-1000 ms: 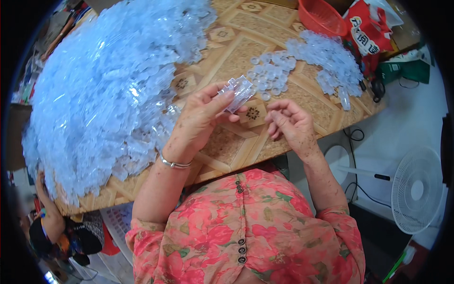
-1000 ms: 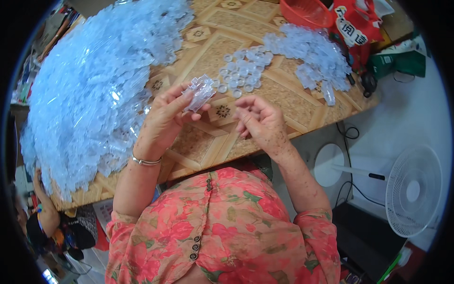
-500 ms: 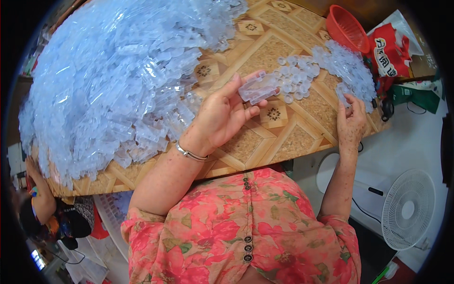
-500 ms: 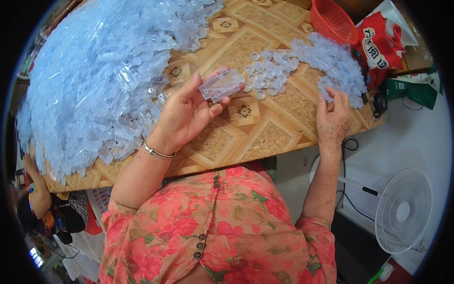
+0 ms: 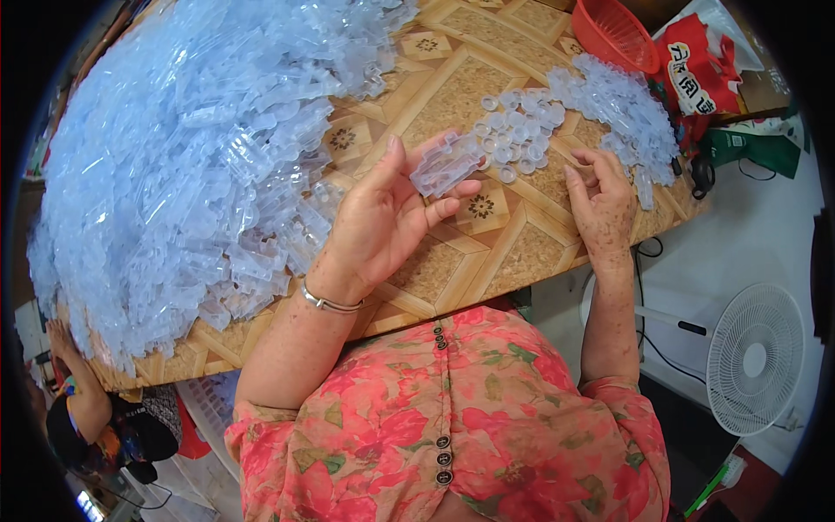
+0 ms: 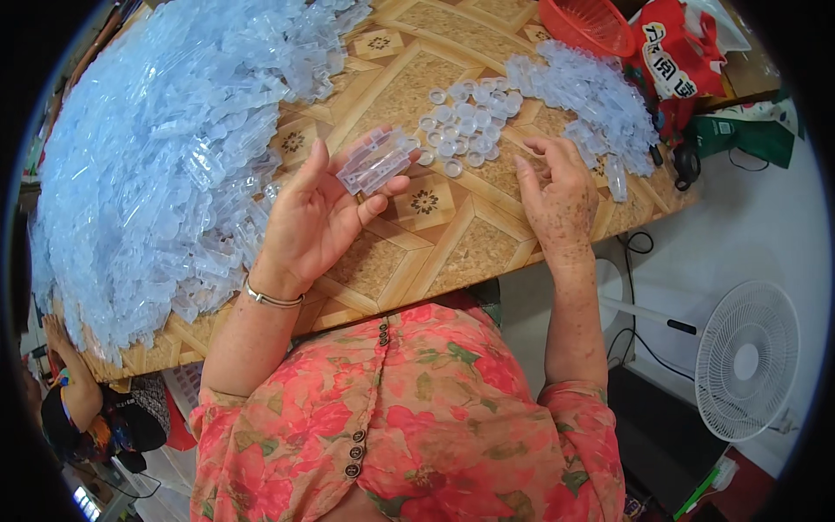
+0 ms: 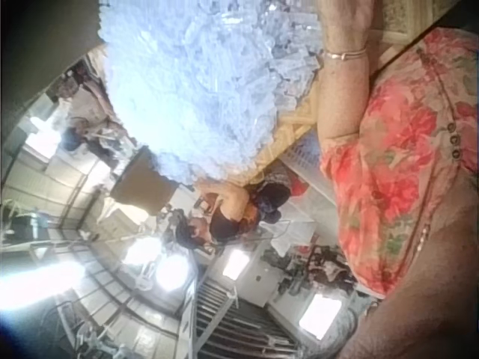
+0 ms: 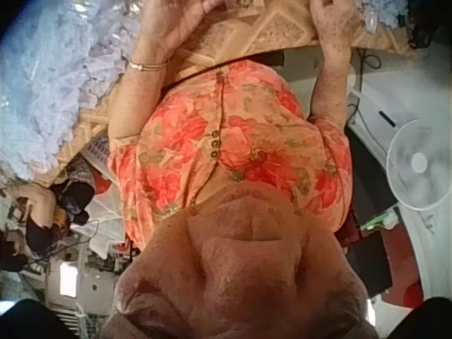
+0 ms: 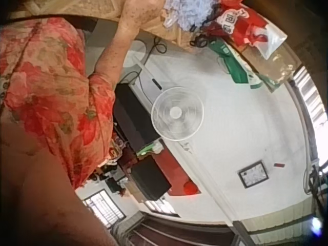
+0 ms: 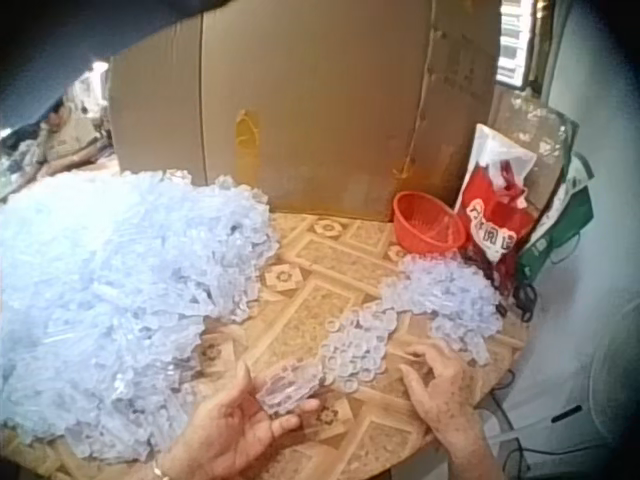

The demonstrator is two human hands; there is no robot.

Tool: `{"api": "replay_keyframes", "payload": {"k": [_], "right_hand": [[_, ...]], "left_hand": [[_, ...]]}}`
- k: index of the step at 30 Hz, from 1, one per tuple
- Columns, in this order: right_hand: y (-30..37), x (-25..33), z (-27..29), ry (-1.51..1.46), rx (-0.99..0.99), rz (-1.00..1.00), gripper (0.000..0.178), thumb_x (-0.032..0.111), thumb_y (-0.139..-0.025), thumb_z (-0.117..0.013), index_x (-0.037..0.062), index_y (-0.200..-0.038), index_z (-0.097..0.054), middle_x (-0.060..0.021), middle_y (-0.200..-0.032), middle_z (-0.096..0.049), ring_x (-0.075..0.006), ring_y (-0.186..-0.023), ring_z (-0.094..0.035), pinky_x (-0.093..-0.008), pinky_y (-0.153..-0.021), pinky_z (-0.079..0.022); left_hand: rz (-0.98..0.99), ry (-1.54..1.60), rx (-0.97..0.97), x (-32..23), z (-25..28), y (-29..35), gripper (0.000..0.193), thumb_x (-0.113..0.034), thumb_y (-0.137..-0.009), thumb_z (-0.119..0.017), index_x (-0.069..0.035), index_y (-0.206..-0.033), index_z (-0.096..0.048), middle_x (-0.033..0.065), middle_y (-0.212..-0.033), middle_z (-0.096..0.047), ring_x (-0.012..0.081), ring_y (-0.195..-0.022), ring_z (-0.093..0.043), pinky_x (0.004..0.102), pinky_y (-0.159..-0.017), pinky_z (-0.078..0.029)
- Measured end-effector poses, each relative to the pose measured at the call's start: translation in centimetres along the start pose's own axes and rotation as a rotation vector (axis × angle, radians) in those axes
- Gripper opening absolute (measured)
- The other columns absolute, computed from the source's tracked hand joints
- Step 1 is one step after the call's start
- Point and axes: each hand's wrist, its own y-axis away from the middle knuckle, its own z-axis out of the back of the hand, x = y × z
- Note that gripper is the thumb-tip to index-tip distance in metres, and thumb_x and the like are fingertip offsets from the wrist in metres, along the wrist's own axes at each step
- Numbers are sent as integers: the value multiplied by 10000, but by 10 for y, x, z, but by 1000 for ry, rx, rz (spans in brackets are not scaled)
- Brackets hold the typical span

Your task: The person sits at a wooden table and repeatedly picks up small, translucent plastic components. They insert a smaller circular piece into a larger cylindrical housing, then place the assembled unit onto a growing pile on the table. The process is repetitive and involves handling the parts by hand without tools.

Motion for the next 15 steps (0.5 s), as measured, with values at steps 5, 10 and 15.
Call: {"api": "replay_keyframes", "payload": {"k": [5,10,15], "right_hand": [[-3,-19,8,115,-163,4,261,147,-864,-736,63,-1106,-684,-93,-1100,-658,-281,-903,-654,-376,-776,-529],[-6,-51,21,329,-201,-86,282,168,-824,-763,98,-1088,-690,-92,-1143,-637,-317,-1030,-631,-426,-851,-513],[0,-67,17,348,-165,-84,295,188,-801,-781,120,-1071,-685,-79,-1118,-625,-314,-1019,-623,-433,-850,-504]], "left_hand": [[-21,4,-45,-1,-2,1,664,-457,-1102,-321,53,-1528,-318,265,-1479,-473,310,-1211,-614,347,-974,-536],[-74,-103,-141,2,-9,2,629,-412,-1107,-336,69,-1512,-338,280,-1477,-469,329,-1225,-605,355,-985,-534],[-70,-96,-138,2,-5,-1,611,-391,-1108,-349,76,-1502,-351,275,-1468,-484,342,-1239,-595,364,-1005,-521]]}}
